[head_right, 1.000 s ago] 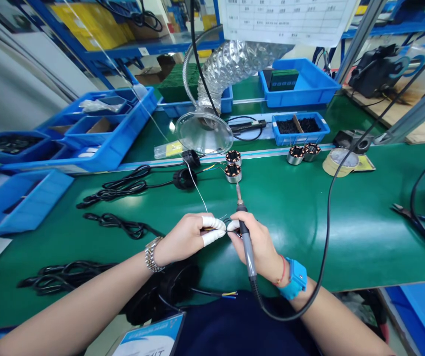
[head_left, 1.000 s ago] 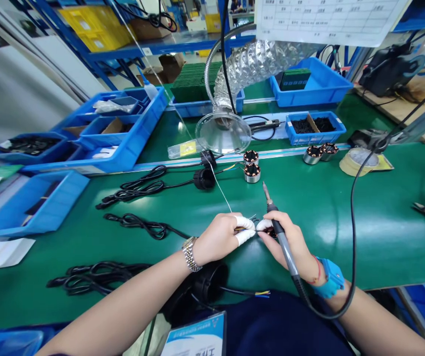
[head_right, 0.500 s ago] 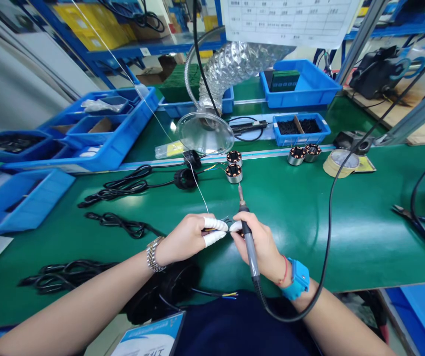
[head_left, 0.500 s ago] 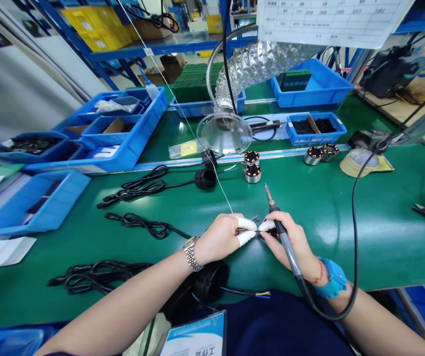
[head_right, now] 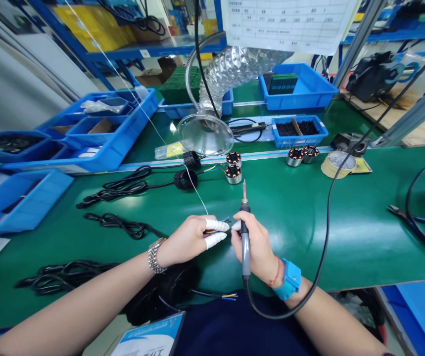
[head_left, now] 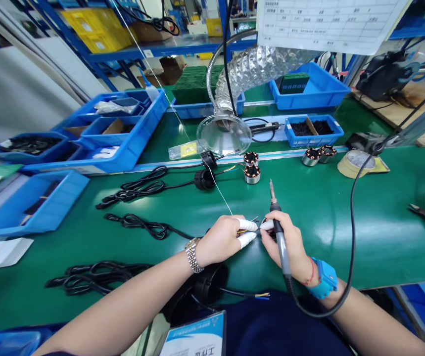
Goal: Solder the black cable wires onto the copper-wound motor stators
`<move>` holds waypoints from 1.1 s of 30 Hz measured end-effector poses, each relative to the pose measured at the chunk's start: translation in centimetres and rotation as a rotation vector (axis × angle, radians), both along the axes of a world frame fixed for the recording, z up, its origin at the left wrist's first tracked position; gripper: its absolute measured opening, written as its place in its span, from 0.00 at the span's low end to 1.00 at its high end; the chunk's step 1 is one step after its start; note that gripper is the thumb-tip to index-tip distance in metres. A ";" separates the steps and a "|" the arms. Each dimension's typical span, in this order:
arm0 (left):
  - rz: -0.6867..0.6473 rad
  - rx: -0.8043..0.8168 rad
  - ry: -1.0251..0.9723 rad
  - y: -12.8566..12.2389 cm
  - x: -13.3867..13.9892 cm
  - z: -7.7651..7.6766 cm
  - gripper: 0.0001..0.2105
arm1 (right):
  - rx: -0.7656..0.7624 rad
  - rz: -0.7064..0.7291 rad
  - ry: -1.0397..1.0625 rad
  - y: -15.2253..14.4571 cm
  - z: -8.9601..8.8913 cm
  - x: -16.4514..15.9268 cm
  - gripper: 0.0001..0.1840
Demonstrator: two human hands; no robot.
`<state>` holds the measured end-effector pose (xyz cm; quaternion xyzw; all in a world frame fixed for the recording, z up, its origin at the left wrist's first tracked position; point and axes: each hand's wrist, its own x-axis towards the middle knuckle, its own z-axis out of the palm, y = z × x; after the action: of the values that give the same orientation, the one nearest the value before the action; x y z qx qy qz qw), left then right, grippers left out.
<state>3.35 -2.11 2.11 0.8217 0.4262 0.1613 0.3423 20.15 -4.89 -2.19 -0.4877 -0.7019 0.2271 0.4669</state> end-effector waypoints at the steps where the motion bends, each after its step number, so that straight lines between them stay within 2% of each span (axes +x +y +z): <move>1: -0.010 0.001 0.008 0.0 0.1 0.1 0.11 | 0.016 -0.018 -0.012 0.0 0.0 -0.2 0.15; 3: -0.027 0.014 0.010 0.0 -0.3 0.8 0.12 | 0.033 -0.009 -0.034 -0.1 0.2 -0.2 0.15; 5: 0.021 0.050 0.008 0.4 -1.9 2.0 0.13 | 0.041 0.021 -0.055 -0.2 0.7 0.4 0.15; 8: 0.217 0.171 0.132 1.2 -7.5 3.7 0.15 | 0.089 0.012 -0.099 -0.7 1.3 2.0 0.18; 10: 0.318 0.254 0.360 1.5 -12.7 3.9 0.18 | 0.109 0.024 -0.160 -1.3 1.3 3.2 0.19; 11: 0.323 0.228 0.523 1.4 -15.3 3.5 0.19 | 0.101 0.057 -0.201 -1.5 1.1 3.8 0.19; 13: 0.308 0.046 0.793 1.0 -20.0 2.1 0.26 | 0.065 0.150 -0.291 -1.9 0.2 4.6 0.20; 15: 0.289 -0.088 0.857 0.4 -23.4 0.4 0.27 | 0.045 0.223 -0.353 -1.7 -0.8 4.9 0.19; 17: 0.322 -0.094 0.856 0.0 -25.4 -1.0 0.23 | 0.044 0.241 -0.363 -0.7 -1.6 4.7 0.18; 20: 0.424 -0.049 0.878 0.3 -27.2 -1.6 0.21 | 0.059 0.233 -0.332 2.2 -1.9 3.5 0.16; 23: 0.543 -0.025 0.937 1.6 -28.4 -0.9 0.23 | 0.078 0.231 -0.319 5.8 -1.9 1.6 0.17; 26: 0.626 0.002 0.985 3.0 -28.4 -0.4 0.24 | 0.099 0.204 -0.326 8.3 -1.9 -0.5 0.18; 28: 0.655 0.020 0.993 3.6 -27.7 -0.6 0.23 | 0.114 0.185 -0.330 8.9 -1.8 -1.2 0.19; 31: 0.687 0.047 0.965 3.7 -26.8 -1.1 0.22 | 0.138 0.156 -0.342 8.8 -1.0 -0.2 0.19; 33: 0.704 0.033 0.919 3.2 -27.0 -0.8 0.23 | 0.158 0.027 -0.356 9.1 -0.2 2.2 0.19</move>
<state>-23.62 1.06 1.27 0.6212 0.7763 -0.1013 0.0350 22.34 4.21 -2.40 -0.4724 -0.7955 0.0877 0.3691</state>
